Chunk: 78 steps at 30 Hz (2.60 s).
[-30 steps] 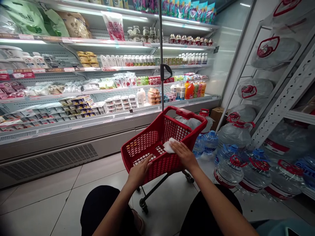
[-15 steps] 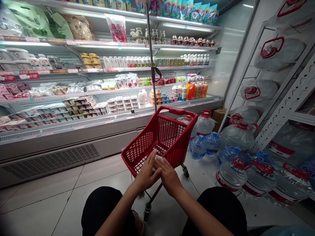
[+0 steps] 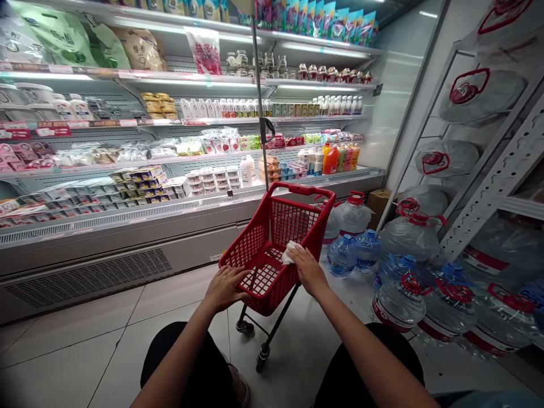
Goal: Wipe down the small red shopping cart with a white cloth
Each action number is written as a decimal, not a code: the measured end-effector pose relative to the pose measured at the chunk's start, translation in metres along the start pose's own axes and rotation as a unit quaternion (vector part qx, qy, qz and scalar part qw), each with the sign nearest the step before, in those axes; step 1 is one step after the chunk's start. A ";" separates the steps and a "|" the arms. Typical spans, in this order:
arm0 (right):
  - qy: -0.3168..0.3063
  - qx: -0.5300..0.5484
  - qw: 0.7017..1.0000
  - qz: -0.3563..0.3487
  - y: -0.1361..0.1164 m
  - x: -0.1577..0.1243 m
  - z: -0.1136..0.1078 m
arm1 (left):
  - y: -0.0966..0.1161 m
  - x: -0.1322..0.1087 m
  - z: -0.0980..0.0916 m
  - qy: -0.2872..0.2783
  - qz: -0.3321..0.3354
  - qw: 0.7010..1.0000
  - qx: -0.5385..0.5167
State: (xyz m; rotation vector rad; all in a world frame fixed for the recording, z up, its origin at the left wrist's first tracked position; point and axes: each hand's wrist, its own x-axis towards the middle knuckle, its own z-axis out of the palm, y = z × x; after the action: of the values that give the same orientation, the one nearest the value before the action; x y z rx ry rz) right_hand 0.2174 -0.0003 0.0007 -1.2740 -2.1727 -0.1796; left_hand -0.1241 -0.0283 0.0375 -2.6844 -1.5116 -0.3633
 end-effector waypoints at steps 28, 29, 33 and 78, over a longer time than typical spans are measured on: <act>0.044 -0.046 0.997 0.035 -0.062 -0.075 0.004 | 0.072 0.009 0.030 0.064 0.071 0.995 0.020; 0.044 -0.037 0.998 0.024 -0.070 -0.070 0.010 | 0.080 0.011 0.036 0.073 0.058 0.995 0.021; 0.061 -0.002 0.998 0.003 -0.103 -0.056 0.029 | 0.109 0.012 0.049 0.100 0.040 0.994 0.008; 0.074 -0.064 0.994 0.048 -0.053 -0.014 0.008 | 0.081 0.049 0.007 0.213 0.033 0.972 0.093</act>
State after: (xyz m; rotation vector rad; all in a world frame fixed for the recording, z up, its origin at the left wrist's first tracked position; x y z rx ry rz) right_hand 0.1747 -0.0359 -0.0037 -1.3872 -1.9961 -0.3684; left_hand -0.0299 -0.0282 0.0485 -2.3119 -1.2588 -0.7017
